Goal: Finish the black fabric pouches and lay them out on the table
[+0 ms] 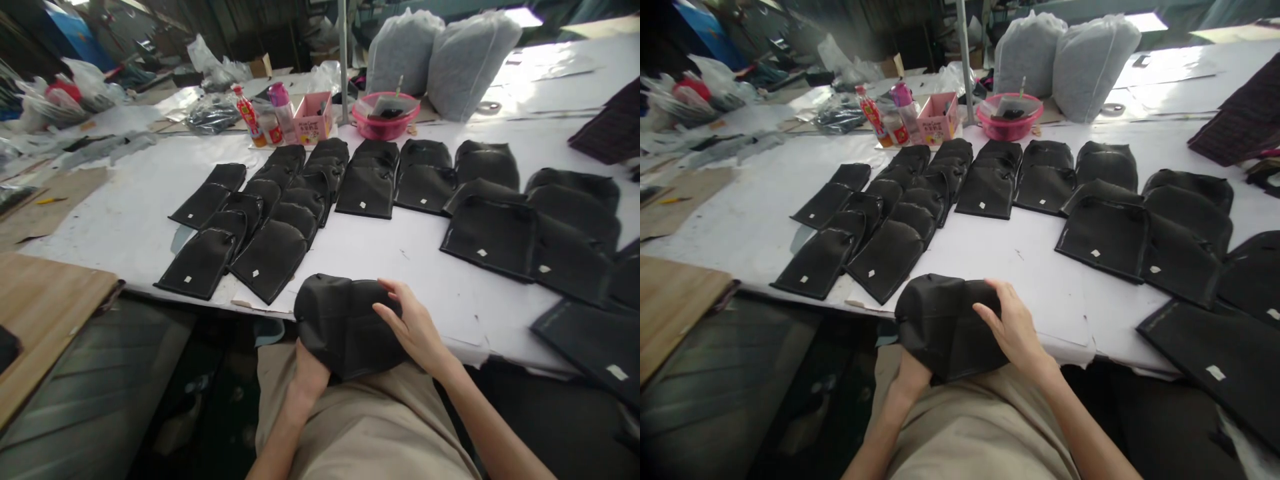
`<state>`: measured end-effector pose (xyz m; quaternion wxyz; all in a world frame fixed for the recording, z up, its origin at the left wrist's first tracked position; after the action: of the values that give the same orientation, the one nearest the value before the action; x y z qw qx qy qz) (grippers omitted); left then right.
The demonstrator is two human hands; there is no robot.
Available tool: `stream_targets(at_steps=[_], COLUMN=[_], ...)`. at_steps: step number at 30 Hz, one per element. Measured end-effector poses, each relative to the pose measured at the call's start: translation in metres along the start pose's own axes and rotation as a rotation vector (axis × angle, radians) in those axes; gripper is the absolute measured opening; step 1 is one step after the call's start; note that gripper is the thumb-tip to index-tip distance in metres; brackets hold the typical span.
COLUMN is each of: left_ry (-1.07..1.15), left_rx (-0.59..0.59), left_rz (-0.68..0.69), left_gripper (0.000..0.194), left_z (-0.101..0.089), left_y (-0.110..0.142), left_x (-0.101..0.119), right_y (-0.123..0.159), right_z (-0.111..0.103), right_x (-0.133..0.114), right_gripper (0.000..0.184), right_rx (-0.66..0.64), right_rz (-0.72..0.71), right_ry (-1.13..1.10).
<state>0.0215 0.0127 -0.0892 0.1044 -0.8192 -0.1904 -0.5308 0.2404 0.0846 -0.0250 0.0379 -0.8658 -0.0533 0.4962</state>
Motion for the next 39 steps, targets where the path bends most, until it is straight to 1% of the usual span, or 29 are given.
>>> stream_targets(at_steps=[1, 2, 3, 4, 6, 7, 10, 12, 13, 15, 17, 19, 22, 24, 26, 28, 30, 32, 33, 35, 37, 39], left_ry=[-0.049, -0.093, -0.126, -0.139, -0.13, -0.127, -0.159, -0.2, -0.215, -0.222, -0.194, -0.133, -0.023, 0.047, 0.097, 0.126, 0.138, 0.166, 0.193, 0.276, 0.37, 0.418], left_rx=[-0.041, -0.077, -0.096, -0.09, -0.063, -0.054, -0.057, -0.08, -0.088, -0.094, -0.084, -0.059, 0.011, 0.039, 0.039, 0.051, 0.066, 0.062, 0.049, 0.018, -0.015, -0.049], left_rz=[0.045, 0.089, 0.125, 0.145, 0.162, 0.169, 0.185, 0.197, 0.206, 0.227, 0.233, 0.201, 0.094, 0.024, -0.007, -0.014, -0.025, -0.065, -0.096, -0.175, -0.244, -0.278], left_gripper=[0.006, 0.009, 0.014, 0.019, 0.026, 0.027, 0.026, 0.031, 0.034, 0.036, 0.032, 0.029, 0.033, 0.04, 0.05, 0.06, 0.065, 0.067, 0.067, 0.063, 0.053, 0.042], left_z=[0.005, 0.01, 0.013, 0.014, 0.011, 0.01, 0.009, 0.011, 0.012, 0.015, 0.016, 0.015, 0.01, 0.008, 0.009, 0.008, 0.007, 0.008, 0.01, 0.014, 0.02, 0.025], left_y=[-0.001, -0.001, -0.001, -0.001, 0.0, 0.0, 0.002, 0.002, 0.002, 0.001, -0.001, -0.004, -0.007, -0.007, -0.006, -0.006, -0.006, -0.007, -0.008, -0.008, -0.009, -0.009], left_x=[0.01, 0.019, 0.026, 0.03, 0.035, 0.035, 0.034, 0.033, 0.033, 0.035, 0.037, 0.037, 0.031, 0.025, 0.023, 0.022, 0.019, 0.013, 0.009, 0.0, -0.006, -0.008], right_y=[-0.01, -0.02, -0.03, -0.039, -0.053, -0.058, -0.065, -0.064, -0.064, -0.065, -0.065, -0.063, -0.053, -0.042, -0.031, -0.022, -0.018, -0.016, -0.016, -0.016, -0.016, -0.014], right_z=[0.006, 0.014, 0.023, 0.032, 0.049, 0.056, 0.064, 0.059, 0.053, 0.034, 0.011, -0.014, -0.047, -0.058, -0.06, -0.056, -0.05, -0.046, -0.045, -0.043, -0.039, -0.036], right_x=[-0.004, -0.006, -0.009, -0.011, -0.014, -0.016, -0.02, -0.018, -0.015, -0.005, 0.008, 0.021, 0.034, 0.035, 0.03, 0.029, 0.037, 0.05, 0.056, 0.067, 0.073, 0.075], right_gripper=[0.041, 0.041, 0.042, 0.044, 0.046, 0.047, 0.055, 0.063, 0.065, 0.065, 0.059, 0.052, 0.046, 0.044, 0.042, 0.043, 0.046, 0.048, 0.048, 0.045, 0.041, 0.035], right_rx=[-0.023, -0.058, -0.101, -0.142, -0.207, -0.23, -0.305, -0.348, -0.348, -0.296, -0.226, -0.135, 0.046, 0.114, 0.137, 0.138, 0.133, 0.147, 0.158, 0.16, 0.144, 0.126], right_rz=[-0.025, -0.043, -0.059, -0.068, -0.077, -0.08, -0.075, -0.035, -0.005, 0.056, 0.094, 0.112, 0.118, 0.087, 0.037, 0.014, 0.029, 0.065, 0.085, 0.127, 0.17, 0.201], right_ry=[0.009, 0.006, -0.011, -0.037, -0.116, -0.162, -0.314, -0.398, -0.42, -0.403, -0.325, -0.251, -0.151, -0.071, -0.002, 0.064, 0.176, 0.307, 0.35, 0.369, 0.349, 0.346])
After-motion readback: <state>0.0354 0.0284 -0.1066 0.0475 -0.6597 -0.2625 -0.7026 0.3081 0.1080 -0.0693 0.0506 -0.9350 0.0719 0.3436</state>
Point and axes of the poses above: each hand's wrist, its own y-axis away from the middle knuckle, its own z-axis out of the palm, x = y × z, the point moved 8 cm from there along -y, towards the middle knuckle, and after that the axes turned 9 degrees about x, right-handed, at the moved point
